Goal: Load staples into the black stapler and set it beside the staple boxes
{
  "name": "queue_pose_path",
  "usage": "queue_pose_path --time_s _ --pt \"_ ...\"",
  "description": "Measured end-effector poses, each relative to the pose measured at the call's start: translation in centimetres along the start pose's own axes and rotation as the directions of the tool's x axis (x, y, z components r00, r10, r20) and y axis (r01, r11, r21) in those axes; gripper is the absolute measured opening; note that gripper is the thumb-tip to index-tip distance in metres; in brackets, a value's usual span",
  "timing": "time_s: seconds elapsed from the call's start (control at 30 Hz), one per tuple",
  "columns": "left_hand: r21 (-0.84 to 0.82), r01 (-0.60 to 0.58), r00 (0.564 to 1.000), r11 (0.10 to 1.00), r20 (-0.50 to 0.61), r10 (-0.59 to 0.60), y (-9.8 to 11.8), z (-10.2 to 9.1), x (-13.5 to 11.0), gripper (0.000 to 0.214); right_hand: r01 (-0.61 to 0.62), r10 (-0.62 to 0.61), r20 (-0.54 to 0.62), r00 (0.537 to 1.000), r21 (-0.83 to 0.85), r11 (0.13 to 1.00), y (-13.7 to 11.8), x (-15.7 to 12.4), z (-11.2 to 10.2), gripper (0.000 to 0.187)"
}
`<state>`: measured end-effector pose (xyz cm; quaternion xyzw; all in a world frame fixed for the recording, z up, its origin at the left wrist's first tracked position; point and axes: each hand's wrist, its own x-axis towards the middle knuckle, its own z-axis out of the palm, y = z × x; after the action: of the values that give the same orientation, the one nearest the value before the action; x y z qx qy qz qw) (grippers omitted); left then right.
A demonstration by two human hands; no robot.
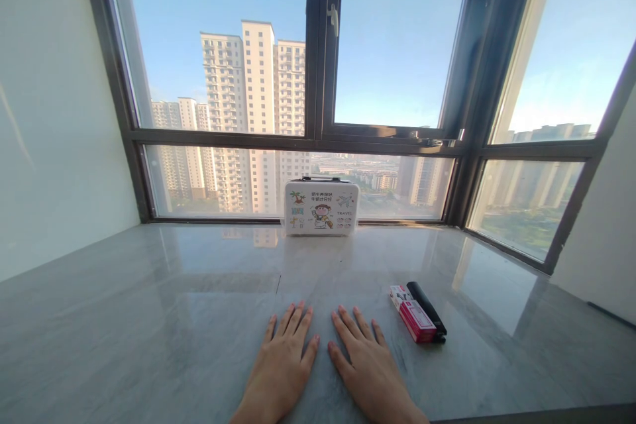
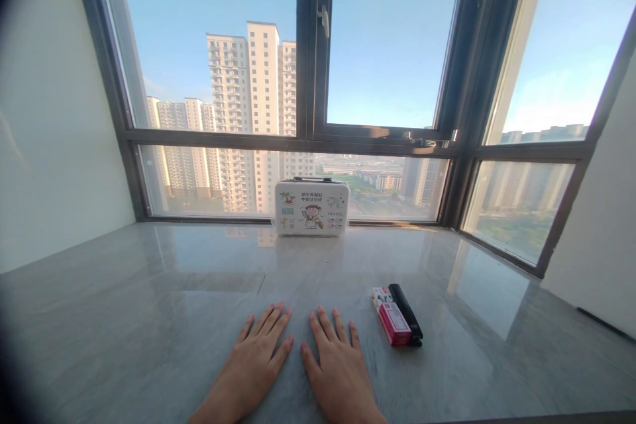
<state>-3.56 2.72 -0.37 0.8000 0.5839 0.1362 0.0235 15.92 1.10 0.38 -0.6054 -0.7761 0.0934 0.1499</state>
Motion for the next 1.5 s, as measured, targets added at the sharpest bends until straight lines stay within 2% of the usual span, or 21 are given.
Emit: queue_pose_path --time_s 0.97,1.5 --pt "0.008 -0.006 1.000 1.000 0.007 0.006 0.14 -0.27 -0.10 0.059 0.011 -0.011 -0.034 0.999 -0.009 1.000 0.07 0.00 0.12 0.057" --pt "0.011 -0.002 1.000 1.000 0.001 0.002 0.13 -0.25 -0.11 0.059 -0.004 0.004 -0.008 1.000 -0.013 1.000 -0.03 0.02 0.17 0.058"
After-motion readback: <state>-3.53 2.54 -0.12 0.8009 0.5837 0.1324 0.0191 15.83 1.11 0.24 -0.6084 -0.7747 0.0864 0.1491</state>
